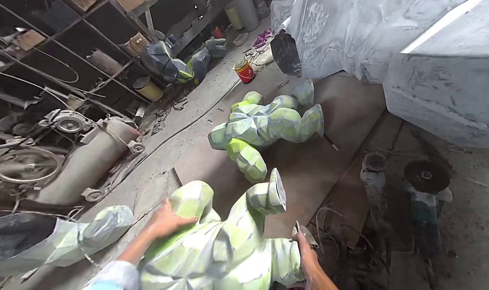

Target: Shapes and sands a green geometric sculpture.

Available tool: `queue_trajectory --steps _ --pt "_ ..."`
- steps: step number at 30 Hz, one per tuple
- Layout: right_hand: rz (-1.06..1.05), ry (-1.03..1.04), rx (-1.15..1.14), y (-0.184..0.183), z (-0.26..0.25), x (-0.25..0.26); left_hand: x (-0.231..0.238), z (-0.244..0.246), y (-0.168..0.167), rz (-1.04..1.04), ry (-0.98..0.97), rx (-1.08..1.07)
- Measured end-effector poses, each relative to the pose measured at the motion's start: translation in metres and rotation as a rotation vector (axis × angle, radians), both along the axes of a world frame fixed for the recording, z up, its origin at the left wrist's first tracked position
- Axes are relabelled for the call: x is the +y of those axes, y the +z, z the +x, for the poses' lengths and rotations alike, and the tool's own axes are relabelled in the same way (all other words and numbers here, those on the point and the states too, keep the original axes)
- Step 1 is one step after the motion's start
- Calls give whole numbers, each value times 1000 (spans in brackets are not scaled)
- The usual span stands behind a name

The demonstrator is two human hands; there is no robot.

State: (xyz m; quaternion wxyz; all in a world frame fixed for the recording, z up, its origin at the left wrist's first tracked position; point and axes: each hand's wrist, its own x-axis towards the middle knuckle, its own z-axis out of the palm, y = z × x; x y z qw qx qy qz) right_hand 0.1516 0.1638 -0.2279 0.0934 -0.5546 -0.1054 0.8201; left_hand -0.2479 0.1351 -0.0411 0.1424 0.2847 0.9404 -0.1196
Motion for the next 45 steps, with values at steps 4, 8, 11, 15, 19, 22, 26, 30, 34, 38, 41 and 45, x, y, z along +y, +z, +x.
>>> queue_trajectory --steps 4,8,11,15,19,22,26,30,34,38,41,45 --pt "257 -147 82 15 3 -7 -42 26 55 263 -24 132" --pt "432 -265 207 36 7 -10 -72 50 96 637 -115 175" --pt "563 -298 243 48 4 -12 -80 53 106 865 -223 148" --pt "752 -230 113 54 -4 -20 -86 28 88 1103 -292 21" --pt "848 -172 44 58 -5 -27 -91 11 69 1218 -306 19" --pt "874 -175 56 59 -4 -36 -97 8 73 1230 -290 -48" --pt "910 -238 132 70 -9 -50 -106 0 105 1203 -226 -88" --pt "955 -205 52 76 -17 -74 -117 -6 140 1042 -183 -100" --pt "990 -157 19 76 -14 -95 -106 16 162 799 -116 96" --pt "958 -170 79 82 -11 -101 -76 39 171 477 -7 308" --pt "962 -222 175 92 -8 -92 -61 44 165 476 37 406" --pt "1418 -32 -54 101 12 -71 -60 30 151 580 10 514"
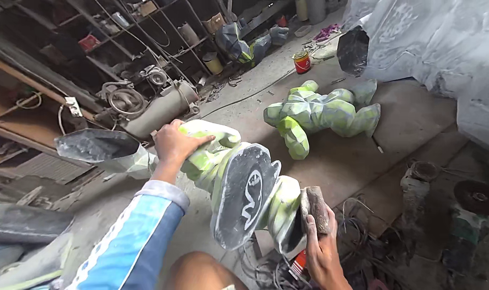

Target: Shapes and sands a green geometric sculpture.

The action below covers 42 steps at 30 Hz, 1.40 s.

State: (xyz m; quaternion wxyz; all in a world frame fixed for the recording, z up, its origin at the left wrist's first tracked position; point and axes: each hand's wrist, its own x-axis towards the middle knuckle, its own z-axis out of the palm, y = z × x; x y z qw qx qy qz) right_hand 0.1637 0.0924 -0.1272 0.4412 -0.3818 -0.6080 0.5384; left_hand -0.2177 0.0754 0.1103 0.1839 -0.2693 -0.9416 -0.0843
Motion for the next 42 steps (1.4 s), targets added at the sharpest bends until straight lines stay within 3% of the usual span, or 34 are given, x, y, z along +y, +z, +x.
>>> queue_trajectory --steps 5,7,10,13,16,19,23,28,32,37,42 --pt "744 231 -347 25 28 13 -15 -24 -7 43 31 -23" --pt "902 350 -449 27 28 -6 -21 -27 -9 60 30 -33" --pt "1042 271 -623 24 25 -10 -27 -31 -11 80 4 -14" --pt "1015 188 -728 34 18 18 -26 -29 -9 66 -11 -21" --pt "917 266 -693 38 15 10 -17 -24 -5 46 48 -50" --pt "956 368 -652 36 18 -4 -8 -18 -1 38 51 -64" --pt "925 216 -762 38 15 39 0 -14 0 19 -39 -32" --pt "969 388 -710 36 29 4 17 -1 4 5 -7 -38" --pt "933 251 -839 38 27 50 28 1 5 -5 -45 -33" --pt "955 422 -728 42 35 20 50 2 7 -22 -1 -50" --pt "958 273 -891 41 34 78 65 4 7 -39 -101 -28"
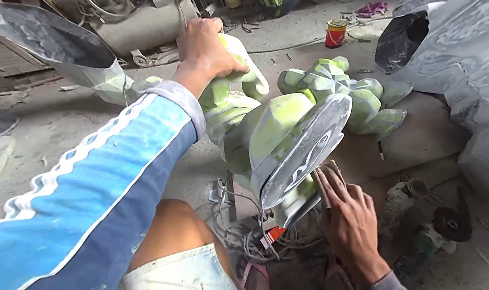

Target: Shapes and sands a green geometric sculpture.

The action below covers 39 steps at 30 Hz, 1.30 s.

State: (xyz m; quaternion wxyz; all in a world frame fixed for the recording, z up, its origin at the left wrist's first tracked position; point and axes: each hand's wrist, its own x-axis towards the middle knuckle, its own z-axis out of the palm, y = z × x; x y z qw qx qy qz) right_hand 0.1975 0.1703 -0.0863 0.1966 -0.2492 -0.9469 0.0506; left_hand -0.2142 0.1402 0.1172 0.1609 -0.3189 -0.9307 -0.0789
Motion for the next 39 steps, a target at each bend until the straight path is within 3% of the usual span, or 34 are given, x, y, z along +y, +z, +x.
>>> queue_trajectory --steps 4,8,12,15,19,22,26,29,32,36,39 --pt "-67 166 35 7 3 -33 12 -1 2 1 39 -21" --pt "27 21 5 2 -1 11 12 -7 1 -17 -12 -2" --pt "-13 136 37 2 3 -21 16 -5 0 -22 38 -13" --pt "83 27 35 3 1 18 13 -8 0 -22 -2 7" --pt "-57 -149 -97 21 9 65 16 -3 -2 -9 39 -3" --pt "-82 -37 95 21 14 41 16 -11 -2 10 53 -19" --pt "-121 311 130 -2 4 -20 16 -12 -3 24 53 -31" --pt "-10 209 116 -9 -4 3 12 -17 -2 27 -7 -23" --pt "-33 74 40 -4 -8 19 9 -17 -5 36 -6 -28" --pt "-150 317 70 11 -1 -42 13 -7 0 33 59 -49" --pt "-110 374 157 -1 -3 -33 14 -13 0 24 29 -26"
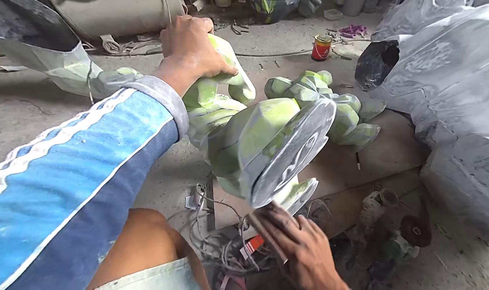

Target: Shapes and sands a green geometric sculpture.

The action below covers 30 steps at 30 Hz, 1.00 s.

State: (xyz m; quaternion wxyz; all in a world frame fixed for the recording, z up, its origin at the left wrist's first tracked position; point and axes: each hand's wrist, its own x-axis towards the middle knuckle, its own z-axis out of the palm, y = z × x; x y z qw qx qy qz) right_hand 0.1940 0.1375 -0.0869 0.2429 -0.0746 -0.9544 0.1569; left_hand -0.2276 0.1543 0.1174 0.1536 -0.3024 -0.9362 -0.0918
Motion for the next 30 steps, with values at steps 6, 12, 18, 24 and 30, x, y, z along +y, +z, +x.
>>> queue_trajectory --steps 6,12,18,24,30 --pt "10 -208 -129 9 -3 35 -2 1 0 7 85 -28" --pt "41 -245 -57 -7 -7 61 0 0 -2 -7 -10 4" --pt "37 -202 -81 -3 1 10 0 10 1 -1 -20 6" --pt "-591 -424 -256 -11 18 65 -25 4 -1 10 -145 22" --pt "-739 -31 -57 -11 12 17 -56 -6 -1 -78 -40 20"
